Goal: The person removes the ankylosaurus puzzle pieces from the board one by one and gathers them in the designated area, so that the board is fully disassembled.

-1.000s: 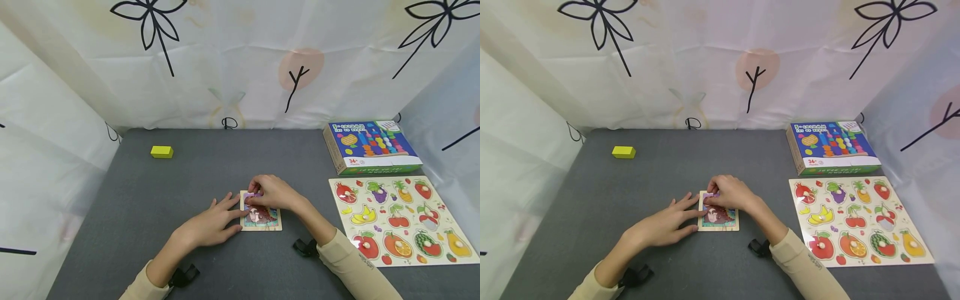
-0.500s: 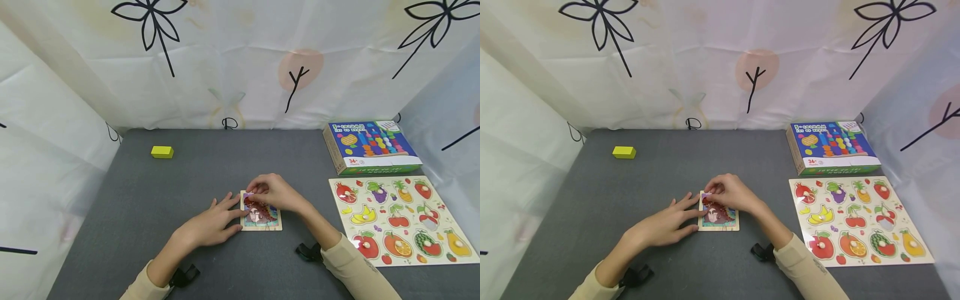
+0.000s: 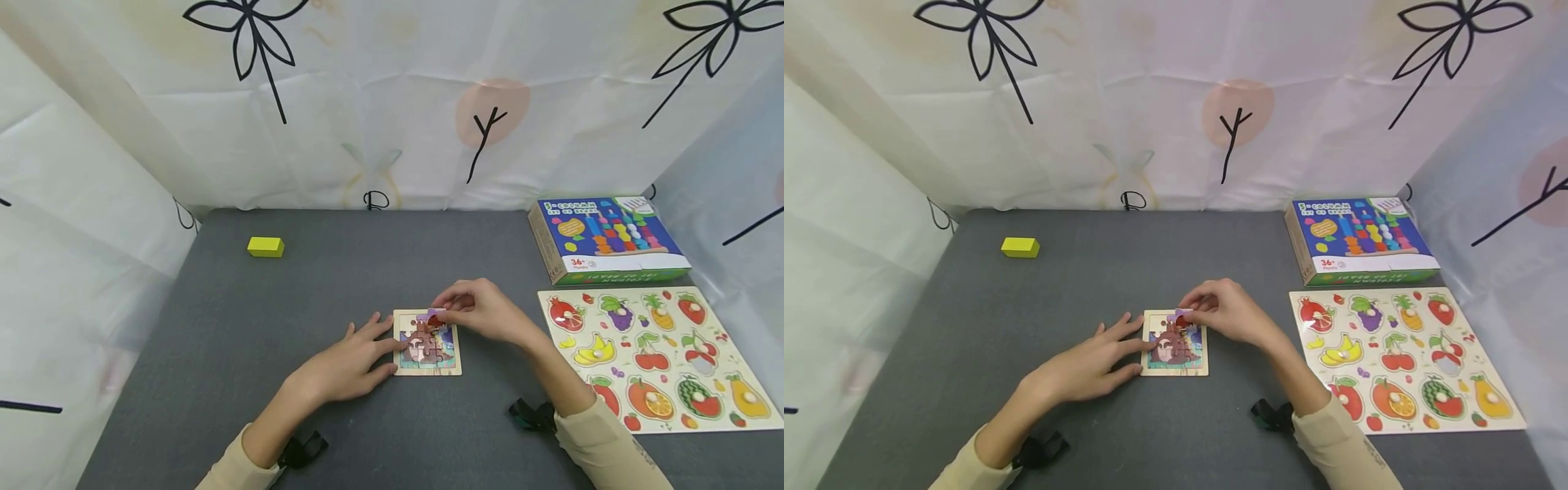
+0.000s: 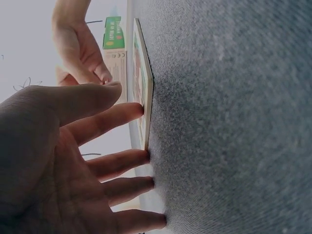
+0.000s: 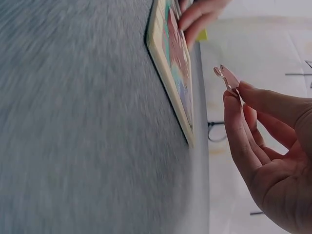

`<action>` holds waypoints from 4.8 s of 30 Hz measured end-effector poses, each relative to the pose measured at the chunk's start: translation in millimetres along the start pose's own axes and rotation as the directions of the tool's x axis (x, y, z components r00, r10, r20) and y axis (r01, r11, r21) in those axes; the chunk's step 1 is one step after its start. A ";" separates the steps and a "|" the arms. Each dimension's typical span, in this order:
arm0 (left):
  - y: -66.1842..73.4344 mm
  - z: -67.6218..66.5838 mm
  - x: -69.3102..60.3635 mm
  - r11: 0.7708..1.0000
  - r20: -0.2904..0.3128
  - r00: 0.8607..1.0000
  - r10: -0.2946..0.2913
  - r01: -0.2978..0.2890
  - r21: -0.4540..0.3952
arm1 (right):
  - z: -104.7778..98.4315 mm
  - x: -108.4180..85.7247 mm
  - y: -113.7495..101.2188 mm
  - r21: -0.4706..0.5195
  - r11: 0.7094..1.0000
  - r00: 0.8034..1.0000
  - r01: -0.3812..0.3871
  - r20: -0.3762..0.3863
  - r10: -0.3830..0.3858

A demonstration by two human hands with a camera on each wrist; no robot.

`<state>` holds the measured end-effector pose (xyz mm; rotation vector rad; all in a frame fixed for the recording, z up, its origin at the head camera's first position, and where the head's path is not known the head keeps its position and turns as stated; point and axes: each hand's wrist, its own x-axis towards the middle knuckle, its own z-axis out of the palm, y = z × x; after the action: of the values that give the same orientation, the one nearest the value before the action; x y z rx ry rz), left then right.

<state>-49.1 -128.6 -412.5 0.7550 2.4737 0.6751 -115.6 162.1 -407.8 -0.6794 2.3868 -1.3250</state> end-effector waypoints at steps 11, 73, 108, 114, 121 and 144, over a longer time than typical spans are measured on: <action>-0.4 2.0 -0.2 1.000 -0.025 1.000 0.010 -0.010 -0.004 | -35.4 -17.2 20.0 -0.037 0.994 0.994 -0.107 -0.018 0.106; -10.3 15.9 21.8 0.954 -0.277 0.961 0.010 -0.092 -0.285 | 26.2 29.8 1.2 -0.020 0.999 0.985 -0.048 0.166 0.051; -20.0 5.2 40.8 0.934 -0.225 0.971 -0.080 -0.006 -0.357 | 21.2 37.8 1.1 -0.093 0.996 0.970 -0.004 0.242 0.027; -20.0 5.3 41.7 0.925 -0.220 0.971 -0.088 -0.002 -0.380 | 21.7 33.4 1.0 -0.151 0.988 0.982 0.030 0.190 -0.001; -21.1 4.7 40.9 0.920 -0.216 0.973 -0.085 -0.006 -0.391 | 22.0 28.9 4.0 -0.128 0.990 0.991 0.066 0.127 -0.050; -21.6 5.6 41.5 0.924 -0.226 0.969 -0.098 0.004 -0.383 | 18.5 16.9 7.2 -0.014 0.999 0.995 0.042 0.096 -0.041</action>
<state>-85.0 -117.4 -440.8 0.4789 2.4452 1.2475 -122.3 143.1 -424.4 -0.7832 2.3218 -1.2613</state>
